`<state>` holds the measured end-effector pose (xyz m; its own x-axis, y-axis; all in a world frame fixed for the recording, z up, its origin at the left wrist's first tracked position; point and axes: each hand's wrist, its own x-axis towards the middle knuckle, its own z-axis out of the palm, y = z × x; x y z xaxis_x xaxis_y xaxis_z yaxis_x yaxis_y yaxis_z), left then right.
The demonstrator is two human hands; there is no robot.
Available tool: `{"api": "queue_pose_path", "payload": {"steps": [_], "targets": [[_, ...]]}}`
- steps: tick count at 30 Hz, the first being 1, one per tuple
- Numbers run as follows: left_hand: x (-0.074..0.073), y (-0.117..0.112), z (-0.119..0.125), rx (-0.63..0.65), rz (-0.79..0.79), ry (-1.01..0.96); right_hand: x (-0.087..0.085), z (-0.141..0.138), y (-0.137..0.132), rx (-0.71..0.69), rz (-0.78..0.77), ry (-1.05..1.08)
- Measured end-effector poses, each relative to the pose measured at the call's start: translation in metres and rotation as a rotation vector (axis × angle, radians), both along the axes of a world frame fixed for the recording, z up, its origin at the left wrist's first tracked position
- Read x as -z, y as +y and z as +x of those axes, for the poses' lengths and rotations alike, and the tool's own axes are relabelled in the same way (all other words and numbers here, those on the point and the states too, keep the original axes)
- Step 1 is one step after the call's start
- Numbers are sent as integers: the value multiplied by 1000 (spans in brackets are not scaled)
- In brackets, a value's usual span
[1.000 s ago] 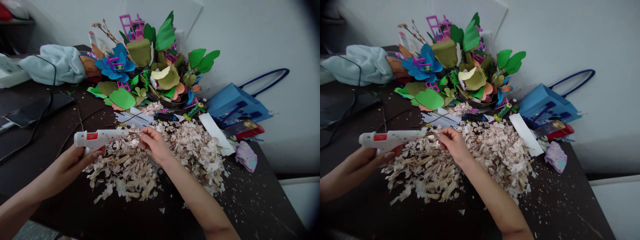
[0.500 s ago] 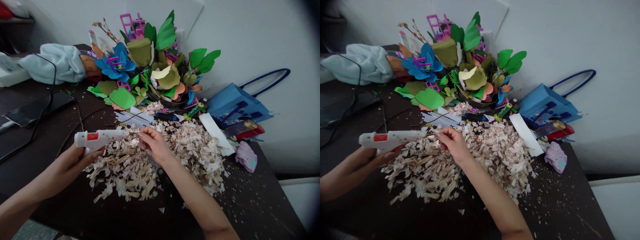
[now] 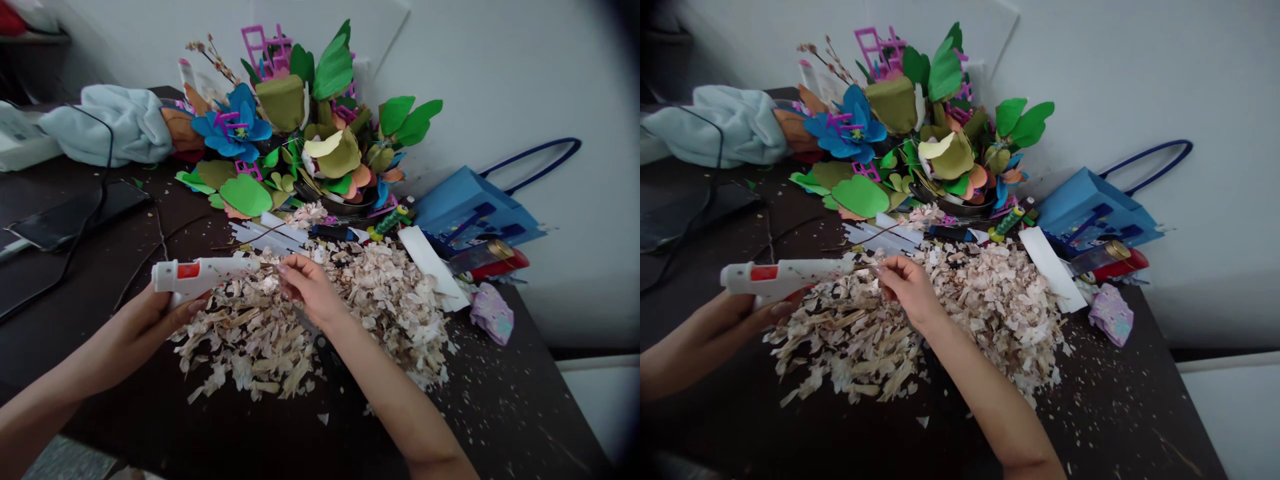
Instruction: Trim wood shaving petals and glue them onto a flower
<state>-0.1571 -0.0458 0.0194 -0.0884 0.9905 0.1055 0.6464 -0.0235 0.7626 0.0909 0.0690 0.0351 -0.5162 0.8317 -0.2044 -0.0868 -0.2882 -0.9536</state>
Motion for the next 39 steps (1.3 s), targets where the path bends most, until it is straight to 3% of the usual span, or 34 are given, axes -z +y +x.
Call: {"api": "queue_pose_path", "payload": {"steps": [16, 22, 27, 39], "targets": [[5, -1, 0, 45, 40, -33, -2, 2, 0, 9, -37, 15], [-1, -2, 3, 36, 27, -51, -1, 3, -1, 12, -32, 13], [-3, 0, 4, 26, 89, -23, -1, 3, -1, -7, -41, 21], [0, -2, 2, 135, 210, 27, 1, 4, -1, -3, -58, 13]]}}
